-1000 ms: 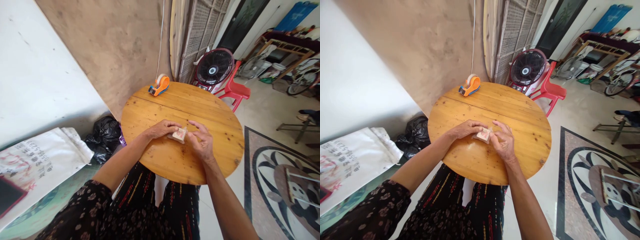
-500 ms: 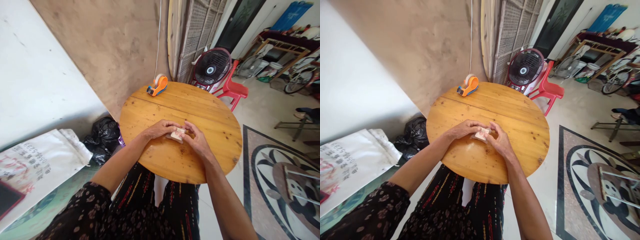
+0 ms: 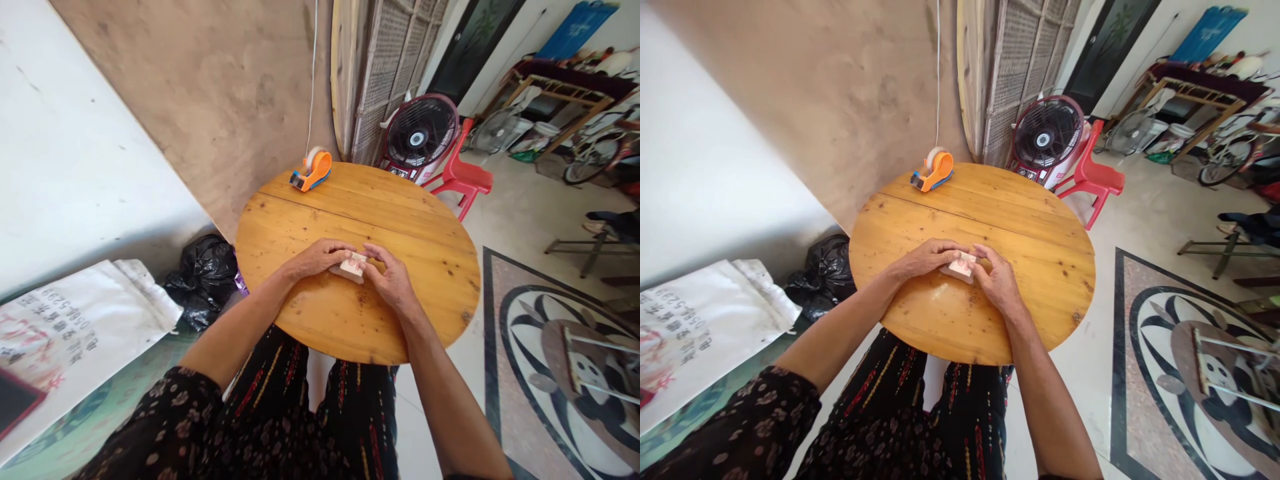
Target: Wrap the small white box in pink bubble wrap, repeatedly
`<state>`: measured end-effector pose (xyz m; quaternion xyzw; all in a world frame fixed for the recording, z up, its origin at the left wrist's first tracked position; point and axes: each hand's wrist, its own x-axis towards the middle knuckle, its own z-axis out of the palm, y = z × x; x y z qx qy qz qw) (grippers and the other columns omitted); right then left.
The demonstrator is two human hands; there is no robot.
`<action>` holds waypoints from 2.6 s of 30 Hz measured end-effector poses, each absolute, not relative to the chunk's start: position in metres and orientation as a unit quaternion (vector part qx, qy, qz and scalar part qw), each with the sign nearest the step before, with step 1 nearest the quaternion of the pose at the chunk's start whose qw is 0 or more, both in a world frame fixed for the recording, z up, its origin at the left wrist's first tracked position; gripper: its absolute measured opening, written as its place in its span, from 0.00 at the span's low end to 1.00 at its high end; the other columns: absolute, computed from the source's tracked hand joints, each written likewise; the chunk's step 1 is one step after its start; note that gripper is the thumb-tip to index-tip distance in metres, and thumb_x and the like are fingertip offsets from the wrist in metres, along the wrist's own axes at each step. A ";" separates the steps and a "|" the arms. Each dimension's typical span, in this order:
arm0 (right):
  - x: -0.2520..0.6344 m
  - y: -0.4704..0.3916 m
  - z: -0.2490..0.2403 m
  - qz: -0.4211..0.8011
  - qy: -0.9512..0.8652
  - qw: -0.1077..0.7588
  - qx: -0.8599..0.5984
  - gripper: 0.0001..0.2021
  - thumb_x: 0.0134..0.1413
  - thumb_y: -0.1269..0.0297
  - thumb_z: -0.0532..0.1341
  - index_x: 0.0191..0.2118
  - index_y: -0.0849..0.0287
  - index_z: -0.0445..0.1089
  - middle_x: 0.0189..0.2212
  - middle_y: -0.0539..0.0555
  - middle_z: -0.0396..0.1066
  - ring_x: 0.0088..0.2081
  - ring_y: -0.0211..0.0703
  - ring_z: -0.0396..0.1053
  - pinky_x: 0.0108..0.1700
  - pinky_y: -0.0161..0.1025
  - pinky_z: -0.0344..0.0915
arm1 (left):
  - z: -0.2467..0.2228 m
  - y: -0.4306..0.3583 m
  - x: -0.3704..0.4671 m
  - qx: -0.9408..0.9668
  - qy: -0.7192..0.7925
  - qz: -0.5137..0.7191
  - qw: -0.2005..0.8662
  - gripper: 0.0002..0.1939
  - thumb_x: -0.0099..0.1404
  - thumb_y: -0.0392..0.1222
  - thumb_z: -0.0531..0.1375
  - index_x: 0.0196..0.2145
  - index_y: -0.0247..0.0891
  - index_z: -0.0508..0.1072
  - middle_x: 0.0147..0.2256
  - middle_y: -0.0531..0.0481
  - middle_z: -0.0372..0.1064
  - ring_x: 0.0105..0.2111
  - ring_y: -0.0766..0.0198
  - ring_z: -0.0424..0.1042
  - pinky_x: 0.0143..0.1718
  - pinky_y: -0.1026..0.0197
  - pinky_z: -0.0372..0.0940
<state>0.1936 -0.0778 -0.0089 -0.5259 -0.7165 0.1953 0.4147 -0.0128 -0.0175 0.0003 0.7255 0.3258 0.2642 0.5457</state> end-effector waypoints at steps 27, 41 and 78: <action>0.195 -0.074 -0.015 0.263 -0.685 0.399 -0.550 0.13 0.55 0.65 0.59 0.43 0.55 0.79 0.42 0.54 0.80 0.44 0.50 0.77 0.50 0.48 0.71 | -0.011 -0.011 -0.009 0.624 0.403 0.333 0.581 0.06 0.58 0.33 0.59 0.33 0.31 0.76 0.24 0.54 0.70 0.22 0.72 0.66 0.26 0.69 0.61; 0.201 -0.074 -0.014 0.238 -0.633 0.433 -0.595 0.18 0.47 0.64 0.58 0.46 0.61 0.73 0.23 0.47 0.71 0.25 0.40 0.68 0.31 0.37 0.66 | -0.006 -0.011 -0.018 0.629 0.423 0.313 0.572 0.16 0.57 0.31 0.58 0.44 0.30 0.73 0.26 0.53 0.70 0.20 0.73 0.67 0.24 0.68 0.62; 0.193 -0.077 -0.011 0.220 -0.676 0.336 -0.618 0.13 0.54 0.65 0.57 0.41 0.56 0.78 0.31 0.54 0.79 0.35 0.48 0.76 0.41 0.42 0.70 | -0.011 -0.012 -0.019 0.741 0.407 0.289 0.449 0.13 0.56 0.33 0.56 0.34 0.30 0.79 0.27 0.51 0.74 0.25 0.71 0.67 0.27 0.69 0.59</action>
